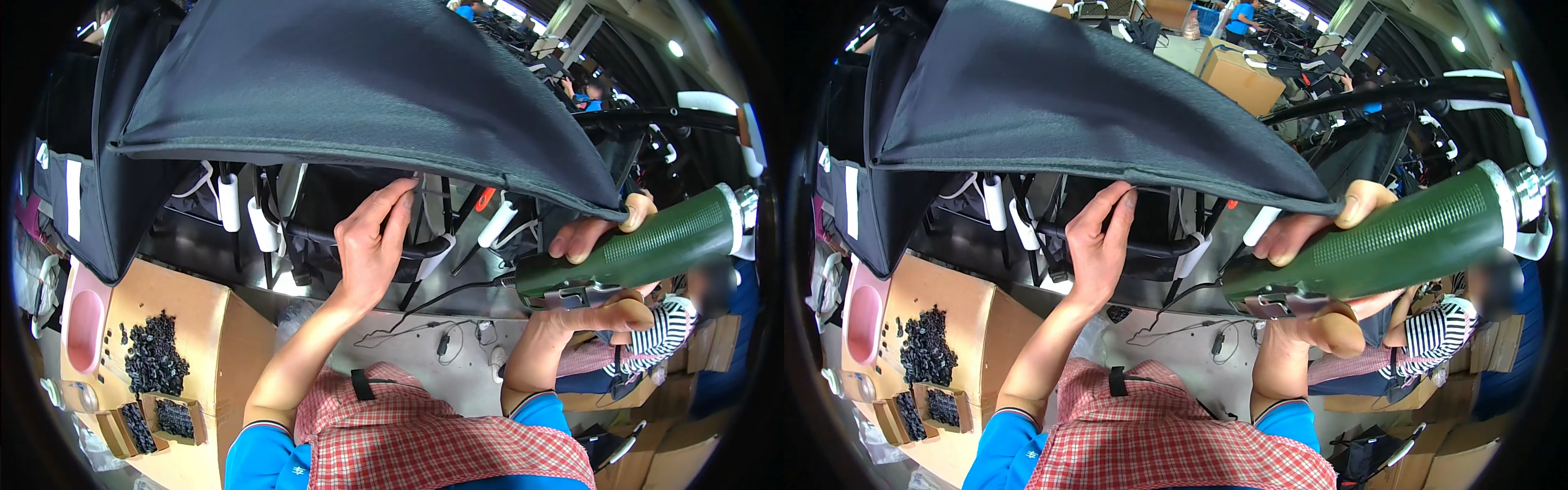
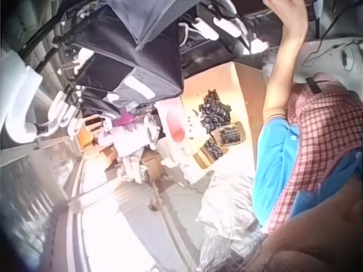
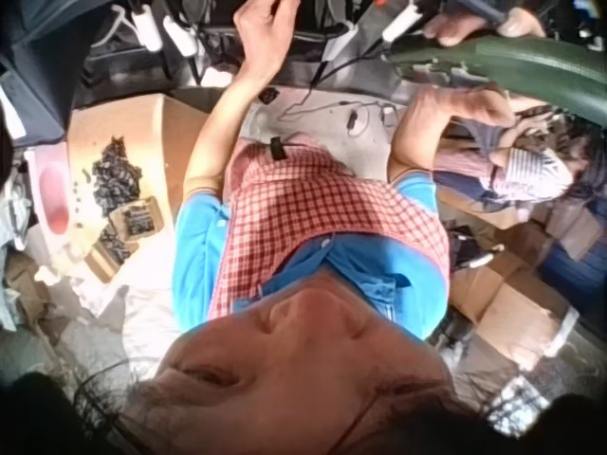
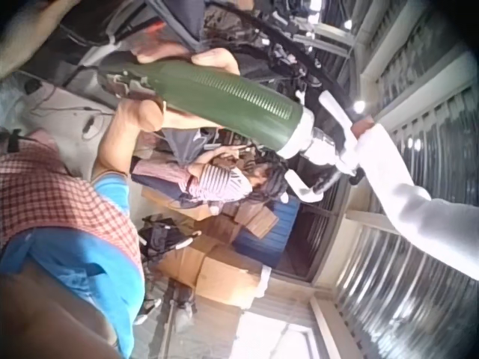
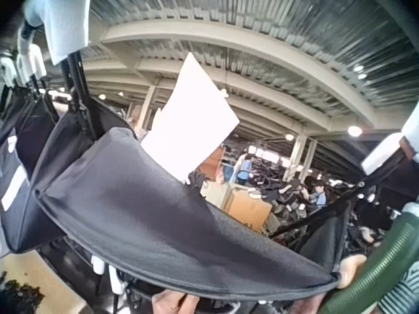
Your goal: The person uses a green handheld power tool to fasten black plastic clips onto the edges of black fabric bags. They repeatedly pick up clips from a nearby table, position them on the bag, and drive them in with the tool. The person works on multiple bags in sequence within a factory setting.
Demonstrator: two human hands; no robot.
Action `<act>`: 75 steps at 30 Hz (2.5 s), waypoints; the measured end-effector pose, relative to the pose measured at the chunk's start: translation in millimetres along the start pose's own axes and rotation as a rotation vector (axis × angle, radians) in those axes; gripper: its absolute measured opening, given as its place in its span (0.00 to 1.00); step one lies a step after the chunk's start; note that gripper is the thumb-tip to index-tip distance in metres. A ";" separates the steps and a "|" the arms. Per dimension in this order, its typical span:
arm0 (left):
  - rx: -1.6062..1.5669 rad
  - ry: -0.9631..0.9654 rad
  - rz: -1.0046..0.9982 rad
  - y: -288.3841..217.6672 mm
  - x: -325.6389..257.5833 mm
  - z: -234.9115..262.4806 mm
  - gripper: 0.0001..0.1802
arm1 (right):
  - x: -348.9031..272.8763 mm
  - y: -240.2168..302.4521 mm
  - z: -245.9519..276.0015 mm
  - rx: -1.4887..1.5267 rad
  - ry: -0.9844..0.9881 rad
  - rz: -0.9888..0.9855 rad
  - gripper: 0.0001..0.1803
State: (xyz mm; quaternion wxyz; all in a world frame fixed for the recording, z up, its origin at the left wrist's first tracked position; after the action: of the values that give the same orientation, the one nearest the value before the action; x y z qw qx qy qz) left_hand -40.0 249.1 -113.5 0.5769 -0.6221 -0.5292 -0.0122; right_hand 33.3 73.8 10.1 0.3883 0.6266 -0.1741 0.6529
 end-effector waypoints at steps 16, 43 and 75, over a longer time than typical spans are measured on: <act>-0.128 -0.217 -0.267 32.7 -2.9 -37.0 0.08 | 5.7 10.2 5.7 -0.111 0.104 -0.130 0.52; -0.288 0.185 0.154 21.2 2.0 -40.1 0.07 | 13.6 8.8 25.8 0.015 0.394 -0.179 0.36; -0.038 0.207 0.886 69.2 -107.2 98.9 0.23 | -169.0 -42.7 -51.4 -0.383 -0.833 -0.542 0.51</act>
State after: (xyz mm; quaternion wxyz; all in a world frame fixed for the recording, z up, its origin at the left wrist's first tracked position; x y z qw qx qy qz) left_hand -99.5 267.9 -262.4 0.5647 -0.7945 -0.1513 0.1641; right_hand 14.5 88.8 -170.0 0.5483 0.7733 -0.2616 0.1815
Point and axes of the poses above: each hand's wrist, its own x-axis towards the middle knuckle, its own z-axis out of the back of the hand, y = z × x, the point moved 1 cm from there along x, towards the middle knuckle, and after that the axes turned 14 degrees about -x, right-handed, at the moved point
